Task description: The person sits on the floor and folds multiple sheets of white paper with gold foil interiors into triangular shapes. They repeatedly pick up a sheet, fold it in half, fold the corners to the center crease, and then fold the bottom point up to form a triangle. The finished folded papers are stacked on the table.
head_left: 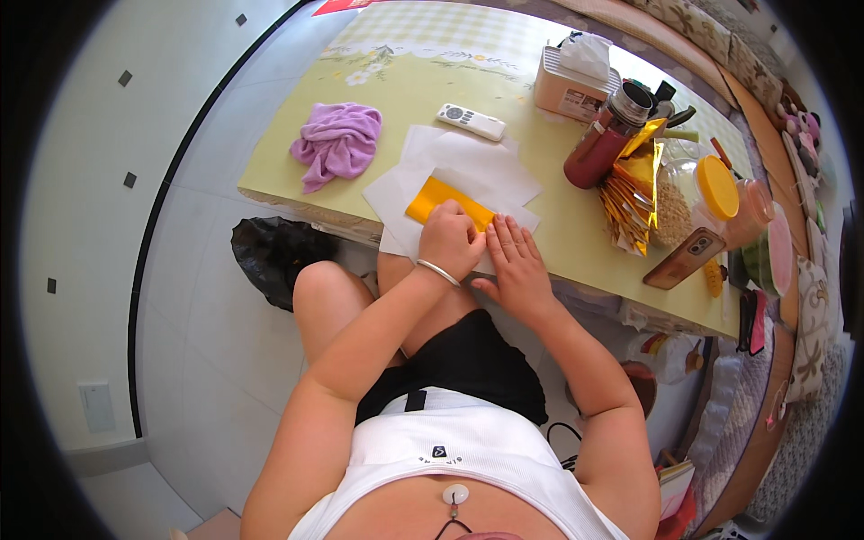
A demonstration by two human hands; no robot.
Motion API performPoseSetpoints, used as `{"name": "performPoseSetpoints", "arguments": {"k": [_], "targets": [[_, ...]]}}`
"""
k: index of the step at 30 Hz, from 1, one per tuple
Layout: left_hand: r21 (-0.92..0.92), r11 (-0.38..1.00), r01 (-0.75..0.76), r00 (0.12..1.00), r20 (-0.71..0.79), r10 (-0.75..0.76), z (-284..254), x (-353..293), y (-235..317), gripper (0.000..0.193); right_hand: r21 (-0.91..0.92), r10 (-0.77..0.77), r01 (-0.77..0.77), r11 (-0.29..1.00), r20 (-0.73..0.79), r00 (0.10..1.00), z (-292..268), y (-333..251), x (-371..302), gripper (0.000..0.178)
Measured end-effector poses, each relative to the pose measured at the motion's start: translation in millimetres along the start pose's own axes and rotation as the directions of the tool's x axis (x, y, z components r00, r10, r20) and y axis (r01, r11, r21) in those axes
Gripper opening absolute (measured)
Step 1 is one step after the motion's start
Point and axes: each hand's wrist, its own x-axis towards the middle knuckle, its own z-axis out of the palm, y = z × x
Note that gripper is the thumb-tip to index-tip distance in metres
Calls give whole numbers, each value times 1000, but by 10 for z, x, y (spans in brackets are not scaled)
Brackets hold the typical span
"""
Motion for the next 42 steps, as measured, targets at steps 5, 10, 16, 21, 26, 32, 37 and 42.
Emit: {"name": "performPoseSetpoints", "arguments": {"k": [5, 10, 16, 21, 26, 32, 37, 42], "targets": [[64, 990, -122, 985, 133, 113, -148, -12, -66, 19, -15, -23, 24, 1000, 76, 997, -53, -5, 6, 94], [94, 894, -439, 892, 165, 421, -628, 146, -222, 8, -57, -104, 113, 992, 150, 983, -218, -12, 20, 91], [120, 879, -461, 853, 334, 401, -839, 131, -514, 24, 50, -171, 164, 985, 196, 966, -397, 239, 167, 66], [152, 878, -454, 873, 274, 404, -681, -36, -373, 23, 114, -246, 234, 966, 102, 964, -189, 593, 500, 40], [164, 886, -435, 899, 142, 415, -628, -88, -317, 22, 273, -109, 110, 956, -18, 994, -76, 265, 583, 29], [41, 944, -328, 940, 109, 322, -678, -8, -452, 20, 92, -41, 62, 994, -216, 976, -107, -117, 637, 31], [-32, 983, -182, 983, 14, 182, -637, 115, -660, 14, 168, 68, -15, 986, -316, 946, 78, -113, 645, 25], [-8, 996, -85, 996, -5, 85, -530, 207, -749, 17, 195, 186, -124, 973, -337, 923, 154, -183, 673, 19]]}}
